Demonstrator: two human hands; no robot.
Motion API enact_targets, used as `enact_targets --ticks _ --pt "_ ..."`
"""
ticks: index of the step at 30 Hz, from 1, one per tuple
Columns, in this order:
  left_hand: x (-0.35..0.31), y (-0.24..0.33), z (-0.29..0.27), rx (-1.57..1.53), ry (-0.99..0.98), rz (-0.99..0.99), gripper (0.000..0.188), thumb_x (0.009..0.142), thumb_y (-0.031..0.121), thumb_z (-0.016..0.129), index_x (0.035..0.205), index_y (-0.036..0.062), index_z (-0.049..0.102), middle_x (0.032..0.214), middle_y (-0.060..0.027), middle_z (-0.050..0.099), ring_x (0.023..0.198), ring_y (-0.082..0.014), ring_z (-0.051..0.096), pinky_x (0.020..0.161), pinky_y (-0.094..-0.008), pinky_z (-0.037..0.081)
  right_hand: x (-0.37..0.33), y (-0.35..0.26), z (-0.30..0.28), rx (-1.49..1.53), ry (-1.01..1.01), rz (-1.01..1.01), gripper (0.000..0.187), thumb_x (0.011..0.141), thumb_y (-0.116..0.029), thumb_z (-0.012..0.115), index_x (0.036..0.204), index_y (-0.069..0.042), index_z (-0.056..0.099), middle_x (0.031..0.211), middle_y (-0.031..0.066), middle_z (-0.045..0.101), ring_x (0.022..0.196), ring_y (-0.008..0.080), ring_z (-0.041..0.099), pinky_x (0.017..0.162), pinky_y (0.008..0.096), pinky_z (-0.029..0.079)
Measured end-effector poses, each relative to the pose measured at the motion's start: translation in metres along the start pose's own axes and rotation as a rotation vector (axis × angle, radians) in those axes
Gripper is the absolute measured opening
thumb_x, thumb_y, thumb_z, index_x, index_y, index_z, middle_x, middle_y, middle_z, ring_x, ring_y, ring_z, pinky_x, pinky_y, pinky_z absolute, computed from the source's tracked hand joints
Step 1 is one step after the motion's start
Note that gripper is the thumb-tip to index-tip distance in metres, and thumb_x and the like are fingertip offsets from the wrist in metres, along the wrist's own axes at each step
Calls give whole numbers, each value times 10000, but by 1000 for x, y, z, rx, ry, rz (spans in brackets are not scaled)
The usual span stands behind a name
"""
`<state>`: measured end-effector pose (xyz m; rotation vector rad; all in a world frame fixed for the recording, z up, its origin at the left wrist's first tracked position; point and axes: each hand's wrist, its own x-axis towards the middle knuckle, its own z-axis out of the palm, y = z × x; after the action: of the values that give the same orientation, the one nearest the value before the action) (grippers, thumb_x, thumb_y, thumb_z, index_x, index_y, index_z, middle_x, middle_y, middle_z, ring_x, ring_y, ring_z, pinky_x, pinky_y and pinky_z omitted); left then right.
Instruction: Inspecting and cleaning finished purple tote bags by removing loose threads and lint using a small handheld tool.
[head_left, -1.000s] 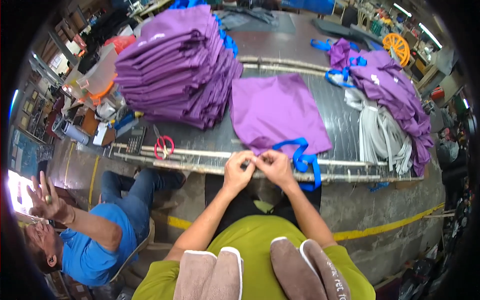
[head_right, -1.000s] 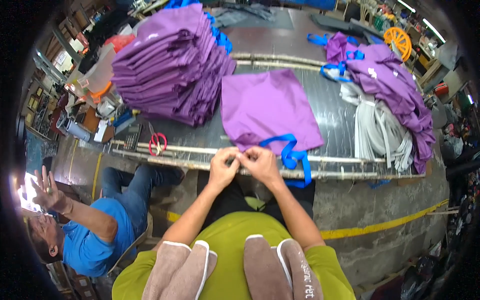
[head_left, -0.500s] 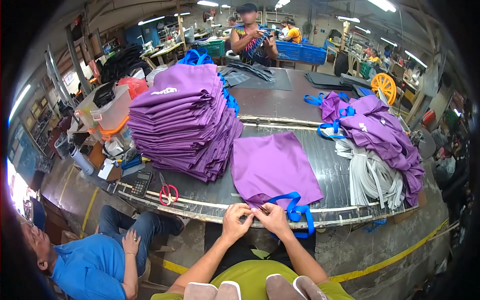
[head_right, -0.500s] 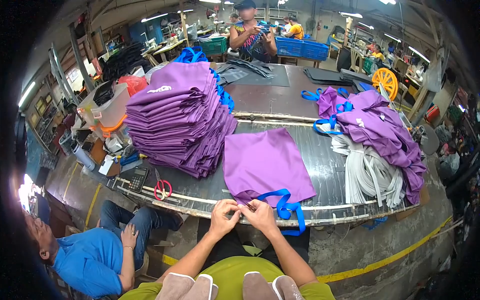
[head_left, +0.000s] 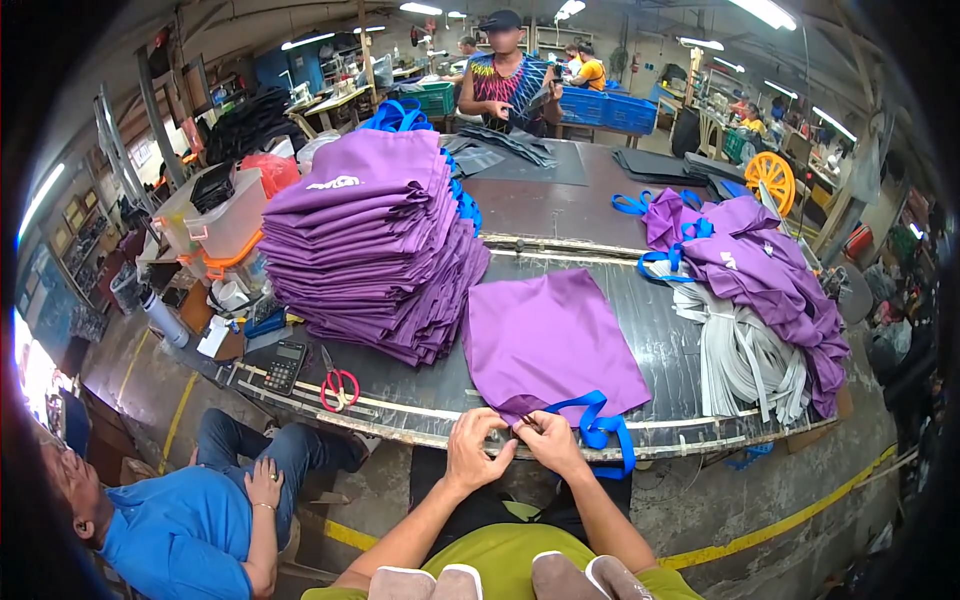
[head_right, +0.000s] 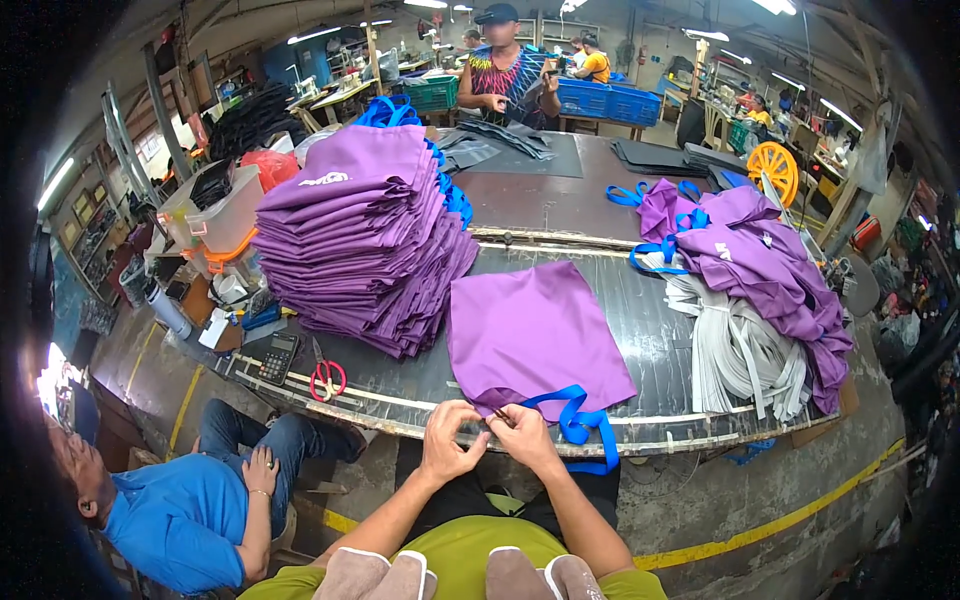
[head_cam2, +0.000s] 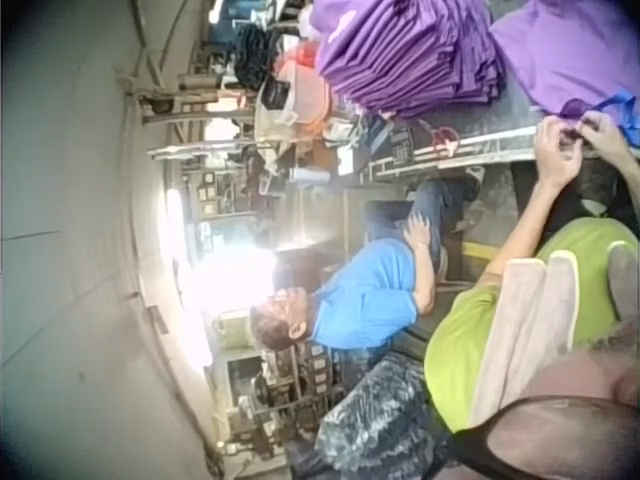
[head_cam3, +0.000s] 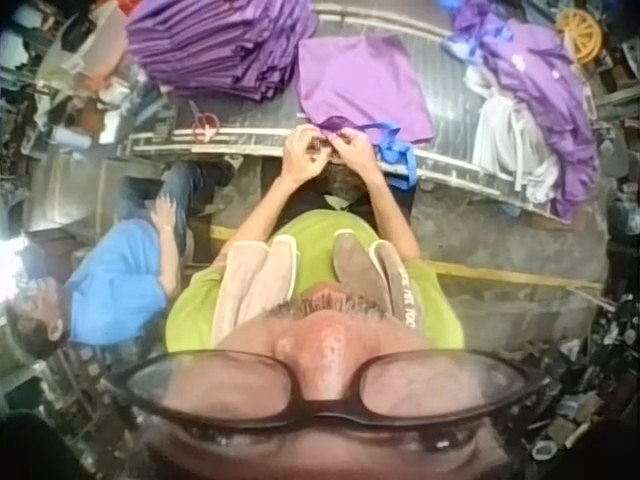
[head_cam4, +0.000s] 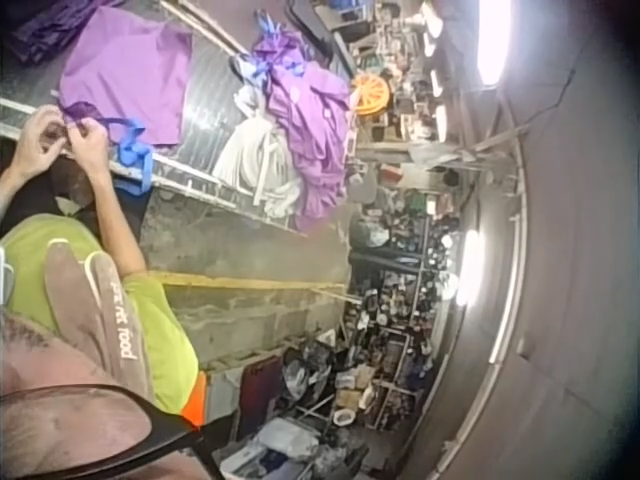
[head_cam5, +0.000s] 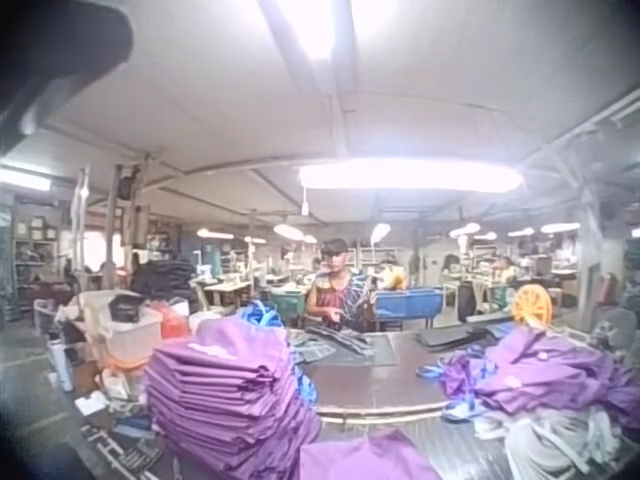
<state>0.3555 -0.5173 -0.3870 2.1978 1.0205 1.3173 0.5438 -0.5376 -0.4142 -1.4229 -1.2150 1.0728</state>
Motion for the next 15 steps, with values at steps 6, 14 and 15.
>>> enact_targets --ticks 6,14,15 --pt "2 -8 5 -64 -57 22 225 848 45 831 1065 56 771 1065 -118 775 1037 -352 719 937 -454 554 -4 -9 -7 -108 -42 36 241 1019 -206 746 951 25 743 786 -53 642 734 29 529 623 279 450" --pt "-8 -21 4 6 -176 -9 89 861 128 840 926 82 800 955 -82 782 970 -318 735 861 -455 584 -13 -3 -8 -131 -150 117 296 991 -264 705 958 28 742 721 31 636 715 79 568 652 351 494" --pt "-10 -22 3 6 -176 -12 89 861 128 840 926 82 800 955 -82 782 970 -318 735 861 -455 584 -15 -6 -7 -131 -153 119 296 991 -264 705 958 28 742 721 31 636 715 79 568 652 351 494"
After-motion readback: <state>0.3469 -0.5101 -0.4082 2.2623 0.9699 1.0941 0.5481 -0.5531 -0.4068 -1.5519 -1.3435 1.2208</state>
